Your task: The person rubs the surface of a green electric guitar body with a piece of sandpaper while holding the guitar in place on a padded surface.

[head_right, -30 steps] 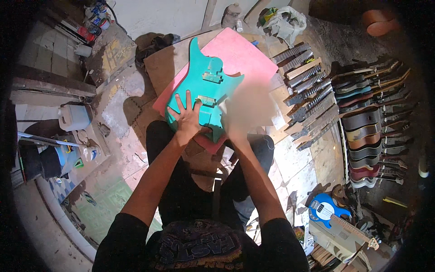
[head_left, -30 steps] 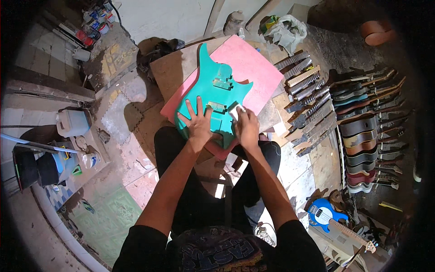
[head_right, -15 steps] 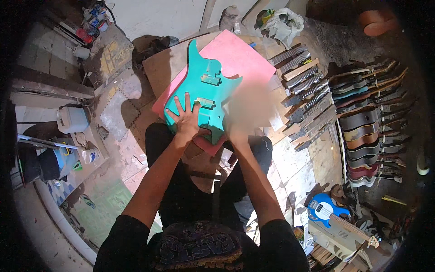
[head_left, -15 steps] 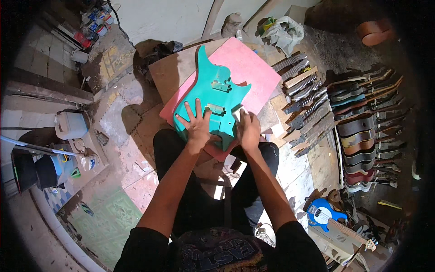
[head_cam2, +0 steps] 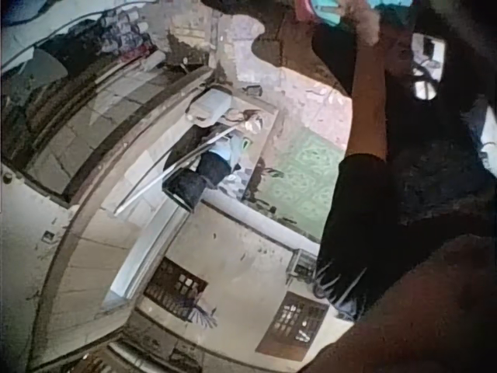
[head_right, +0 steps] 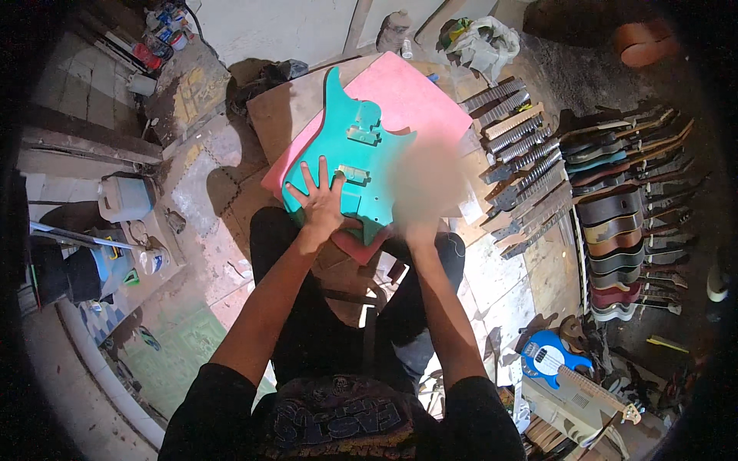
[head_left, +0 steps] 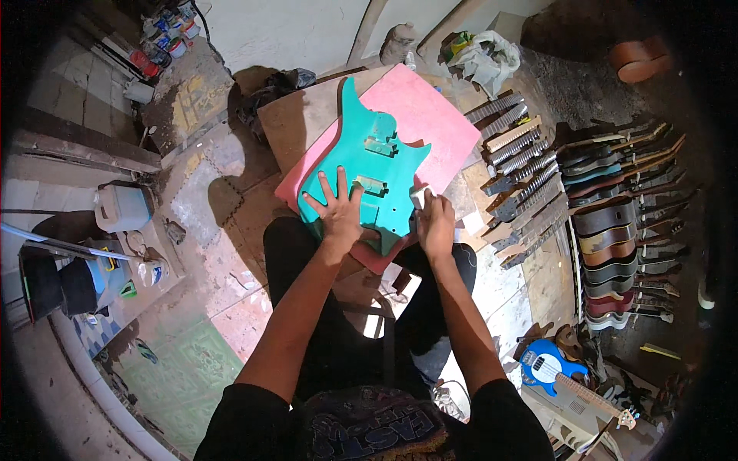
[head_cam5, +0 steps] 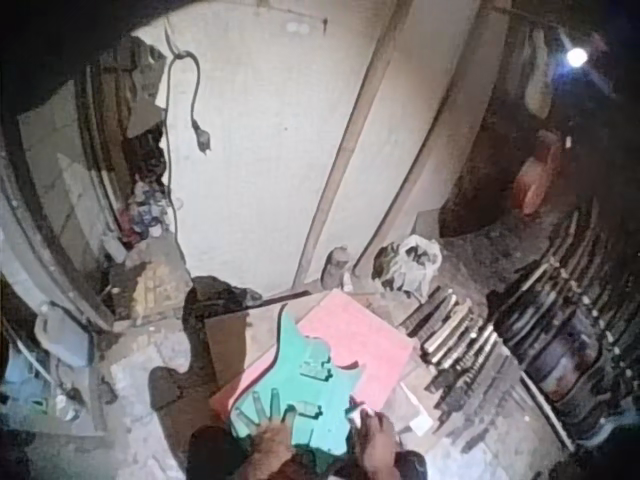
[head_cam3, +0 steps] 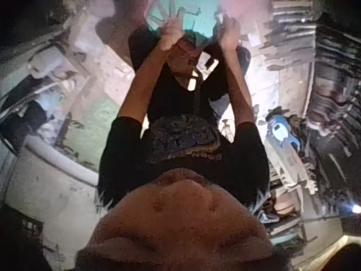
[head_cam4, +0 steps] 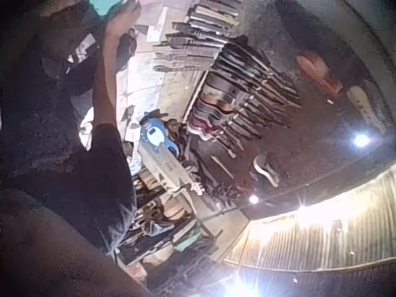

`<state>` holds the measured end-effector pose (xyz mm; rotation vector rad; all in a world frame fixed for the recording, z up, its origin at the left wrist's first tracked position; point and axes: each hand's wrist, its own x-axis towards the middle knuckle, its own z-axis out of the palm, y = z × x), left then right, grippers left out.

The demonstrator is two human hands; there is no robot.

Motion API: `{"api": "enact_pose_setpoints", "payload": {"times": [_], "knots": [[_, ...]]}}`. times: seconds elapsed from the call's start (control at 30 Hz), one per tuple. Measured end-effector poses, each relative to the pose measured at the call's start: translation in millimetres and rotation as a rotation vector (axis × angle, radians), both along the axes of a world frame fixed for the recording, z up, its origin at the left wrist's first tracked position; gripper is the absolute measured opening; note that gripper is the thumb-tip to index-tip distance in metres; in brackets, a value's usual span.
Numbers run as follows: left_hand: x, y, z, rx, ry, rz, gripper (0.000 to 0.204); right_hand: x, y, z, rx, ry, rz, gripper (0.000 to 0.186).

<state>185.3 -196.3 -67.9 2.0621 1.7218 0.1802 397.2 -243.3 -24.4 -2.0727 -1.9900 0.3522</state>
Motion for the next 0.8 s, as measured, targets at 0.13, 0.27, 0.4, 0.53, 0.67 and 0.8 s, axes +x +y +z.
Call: {"api": "enact_pose_setpoints", "payload": {"times": [0.13,0.27,0.4,0.53,0.67,0.8], "knots": [[-6,-2,-39,0.223,0.161,0.027,0.107,0,-22,-26,0.043,0.051,0.015,0.06],[-6,-4,-34,0.163,0.089,0.045,0.108,-7,-59,-41,0.122,0.171,0.064,0.052],[-13,-3,-6,0.046,0.027,0.062,0.108,-4,4,-24,0.174,0.139,0.152,0.062],[11,2,-12,0.092,0.011,0.021,0.109,32,60,-54,0.303,0.112,0.048,0.057],[-6,-1,-18,0.182,0.08,0.062,0.112,-10,11,-41,0.126,0.129,0.125,0.063],[-5,-4,-26,0.248,0.117,0.044,0.112,-23,-22,-38,0.059,0.152,0.235,0.058]]}}
